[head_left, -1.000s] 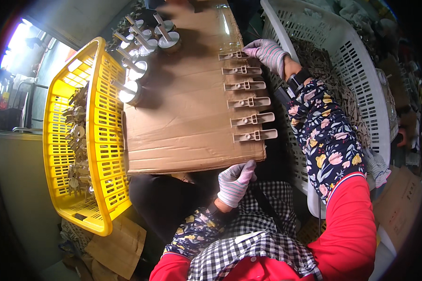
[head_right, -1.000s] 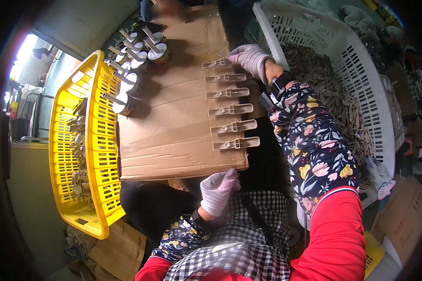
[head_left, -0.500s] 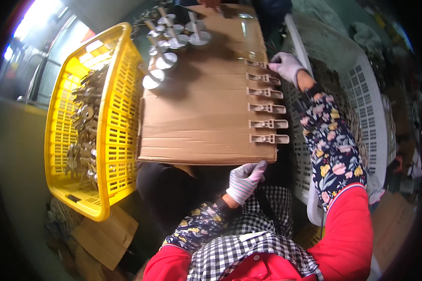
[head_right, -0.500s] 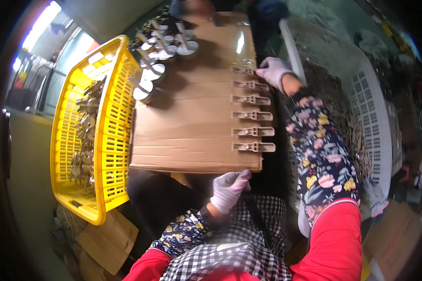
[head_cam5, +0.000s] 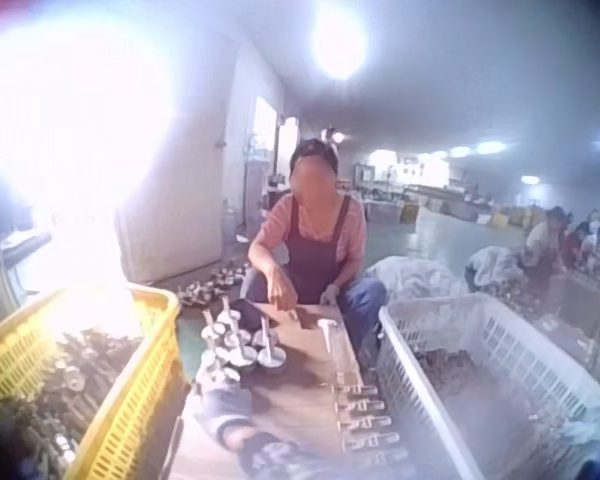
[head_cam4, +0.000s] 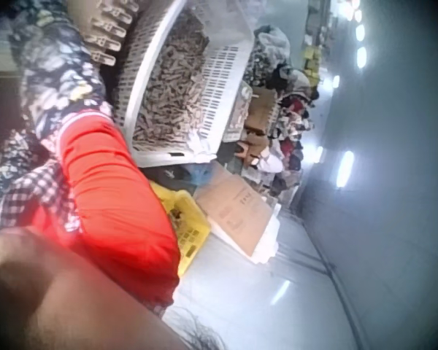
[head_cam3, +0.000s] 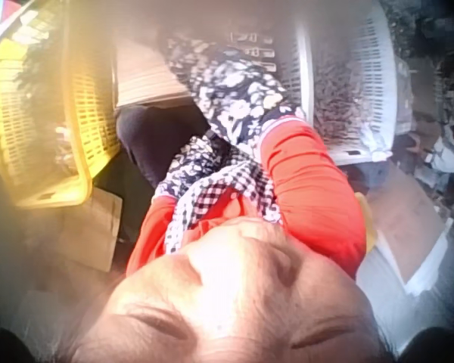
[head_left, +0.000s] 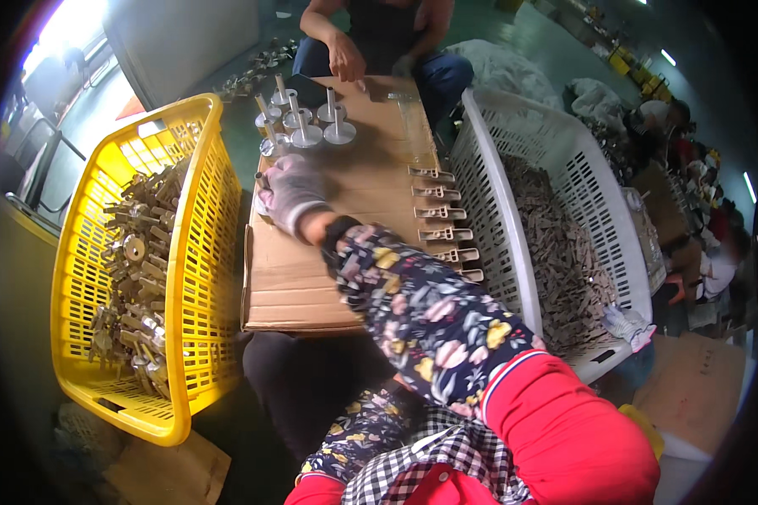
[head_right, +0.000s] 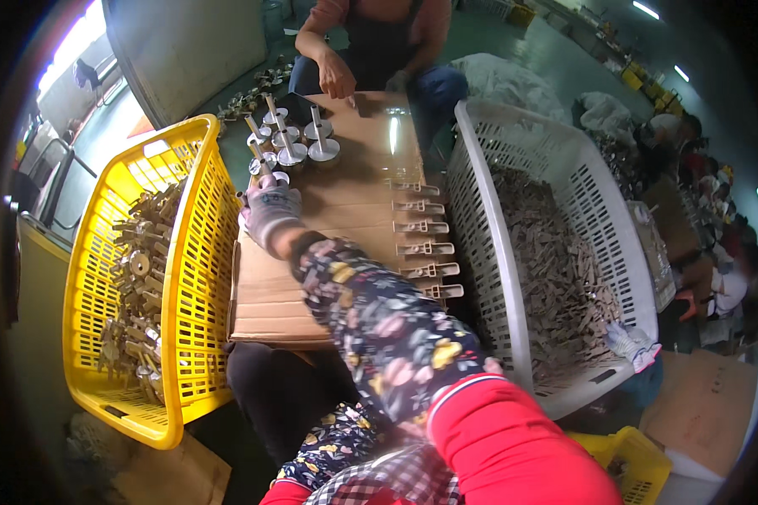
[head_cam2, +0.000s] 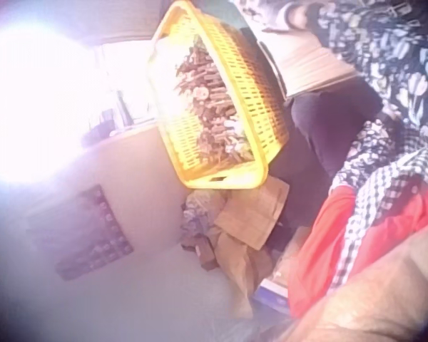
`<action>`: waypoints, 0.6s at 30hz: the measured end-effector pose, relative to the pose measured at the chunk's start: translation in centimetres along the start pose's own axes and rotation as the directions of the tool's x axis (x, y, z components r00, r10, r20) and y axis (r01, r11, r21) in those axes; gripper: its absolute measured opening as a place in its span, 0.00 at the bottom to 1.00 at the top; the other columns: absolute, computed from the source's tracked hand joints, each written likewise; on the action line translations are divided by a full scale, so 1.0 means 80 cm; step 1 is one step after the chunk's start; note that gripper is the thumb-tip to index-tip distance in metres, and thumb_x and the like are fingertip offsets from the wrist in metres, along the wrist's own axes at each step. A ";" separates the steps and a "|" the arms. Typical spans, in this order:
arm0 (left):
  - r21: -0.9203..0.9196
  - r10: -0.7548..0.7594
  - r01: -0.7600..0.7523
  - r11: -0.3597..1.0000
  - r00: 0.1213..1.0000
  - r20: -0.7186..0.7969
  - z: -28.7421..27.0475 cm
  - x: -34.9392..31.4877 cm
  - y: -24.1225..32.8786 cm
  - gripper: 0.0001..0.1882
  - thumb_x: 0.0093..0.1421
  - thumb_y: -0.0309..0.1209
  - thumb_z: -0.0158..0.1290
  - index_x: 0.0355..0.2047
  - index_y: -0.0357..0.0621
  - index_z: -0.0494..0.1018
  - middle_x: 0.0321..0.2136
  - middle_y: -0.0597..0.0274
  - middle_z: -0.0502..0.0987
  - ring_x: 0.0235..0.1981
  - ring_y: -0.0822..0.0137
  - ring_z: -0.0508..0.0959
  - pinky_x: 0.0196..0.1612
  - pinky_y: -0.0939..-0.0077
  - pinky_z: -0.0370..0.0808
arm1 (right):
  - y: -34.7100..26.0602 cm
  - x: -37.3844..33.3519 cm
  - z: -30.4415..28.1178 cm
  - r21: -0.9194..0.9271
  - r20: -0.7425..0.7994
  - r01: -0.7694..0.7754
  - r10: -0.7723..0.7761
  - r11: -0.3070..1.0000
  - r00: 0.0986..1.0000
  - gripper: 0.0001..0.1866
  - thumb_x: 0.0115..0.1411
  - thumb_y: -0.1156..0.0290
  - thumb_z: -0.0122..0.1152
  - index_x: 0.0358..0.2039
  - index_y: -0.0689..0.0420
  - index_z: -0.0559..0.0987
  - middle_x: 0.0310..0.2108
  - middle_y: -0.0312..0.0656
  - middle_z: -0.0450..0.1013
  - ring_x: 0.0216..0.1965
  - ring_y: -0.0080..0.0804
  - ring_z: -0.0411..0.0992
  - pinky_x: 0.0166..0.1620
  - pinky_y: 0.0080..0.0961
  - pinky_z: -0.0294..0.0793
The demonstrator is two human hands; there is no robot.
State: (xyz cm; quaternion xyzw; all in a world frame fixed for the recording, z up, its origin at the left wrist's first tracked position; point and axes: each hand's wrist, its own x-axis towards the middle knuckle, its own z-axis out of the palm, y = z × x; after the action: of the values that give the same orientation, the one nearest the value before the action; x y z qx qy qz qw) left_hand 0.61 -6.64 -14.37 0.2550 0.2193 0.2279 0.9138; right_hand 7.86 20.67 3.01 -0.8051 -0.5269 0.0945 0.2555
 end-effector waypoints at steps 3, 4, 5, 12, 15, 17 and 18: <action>0.497 0.121 -0.182 0.848 0.981 0.152 0.045 -0.022 0.075 0.05 0.45 0.27 0.59 0.21 0.39 0.75 0.17 0.62 0.75 0.17 0.69 0.73 0.24 0.78 0.71 | 0.016 -0.061 -0.035 -0.184 -0.087 0.432 -0.452 0.883 0.887 0.14 0.52 0.63 0.51 0.39 0.52 0.74 0.52 0.51 0.59 0.55 0.49 0.56 0.51 0.50 0.59; 0.476 0.067 -0.094 0.874 0.995 0.073 0.053 -0.024 0.089 0.04 0.46 0.26 0.57 0.22 0.40 0.75 0.18 0.61 0.76 0.18 0.66 0.74 0.25 0.76 0.71 | 0.010 -0.090 -0.048 -0.313 0.020 0.425 -0.441 0.849 0.897 0.14 0.52 0.64 0.50 0.39 0.51 0.74 0.53 0.51 0.58 0.54 0.51 0.57 0.51 0.51 0.58; 0.450 0.013 -0.003 0.893 1.000 -0.018 0.054 -0.025 0.094 0.03 0.47 0.26 0.56 0.23 0.41 0.76 0.20 0.60 0.77 0.19 0.63 0.76 0.25 0.74 0.72 | 0.002 -0.118 -0.054 -0.422 0.127 0.433 -0.421 0.797 0.898 0.13 0.52 0.65 0.49 0.39 0.51 0.74 0.54 0.52 0.57 0.53 0.54 0.57 0.51 0.52 0.57; 0.573 0.389 -0.424 0.701 0.901 0.190 -0.040 0.037 -0.018 0.14 0.54 0.39 0.47 0.38 0.49 0.73 0.39 0.59 0.74 0.43 0.59 0.72 0.42 0.67 0.69 | 0.004 -0.182 -0.059 -0.249 0.366 0.439 -0.336 0.863 0.868 0.25 0.44 0.67 0.60 0.46 0.54 0.69 0.51 0.53 0.62 0.52 0.53 0.61 0.52 0.45 0.60; 0.909 0.162 -0.226 0.349 0.970 0.179 0.014 0.006 0.073 0.10 0.52 0.35 0.52 0.29 0.41 0.76 0.23 0.57 0.78 0.30 0.58 0.77 0.34 0.69 0.71 | 0.020 -0.179 -0.090 -0.045 0.412 0.279 -0.237 0.959 0.880 0.32 0.39 0.68 0.63 0.49 0.57 0.66 0.47 0.54 0.64 0.49 0.51 0.62 0.52 0.36 0.62; 0.887 0.157 -0.244 0.392 0.968 0.197 0.024 0.000 0.079 0.11 0.52 0.34 0.51 0.30 0.41 0.75 0.26 0.56 0.78 0.30 0.58 0.77 0.34 0.68 0.71 | 0.046 -0.182 -0.082 -0.001 0.371 0.269 -0.249 0.963 0.895 0.30 0.42 0.71 0.62 0.48 0.55 0.66 0.46 0.48 0.65 0.48 0.47 0.64 0.50 0.36 0.63; 0.858 0.167 -0.260 0.444 0.964 0.206 0.026 -0.002 0.083 0.11 0.52 0.34 0.50 0.31 0.40 0.75 0.28 0.55 0.78 0.31 0.57 0.77 0.34 0.68 0.71 | 0.043 -0.182 -0.077 0.003 0.400 0.247 -0.227 0.969 0.888 0.29 0.42 0.72 0.62 0.48 0.50 0.67 0.46 0.48 0.64 0.47 0.47 0.64 0.49 0.35 0.65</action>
State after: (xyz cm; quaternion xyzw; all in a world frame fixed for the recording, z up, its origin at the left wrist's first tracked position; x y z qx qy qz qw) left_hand -0.47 -2.41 -8.96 0.7223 0.2293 0.1844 0.6259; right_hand 6.99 4.59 4.77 -0.7046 -0.6642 0.2113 0.1336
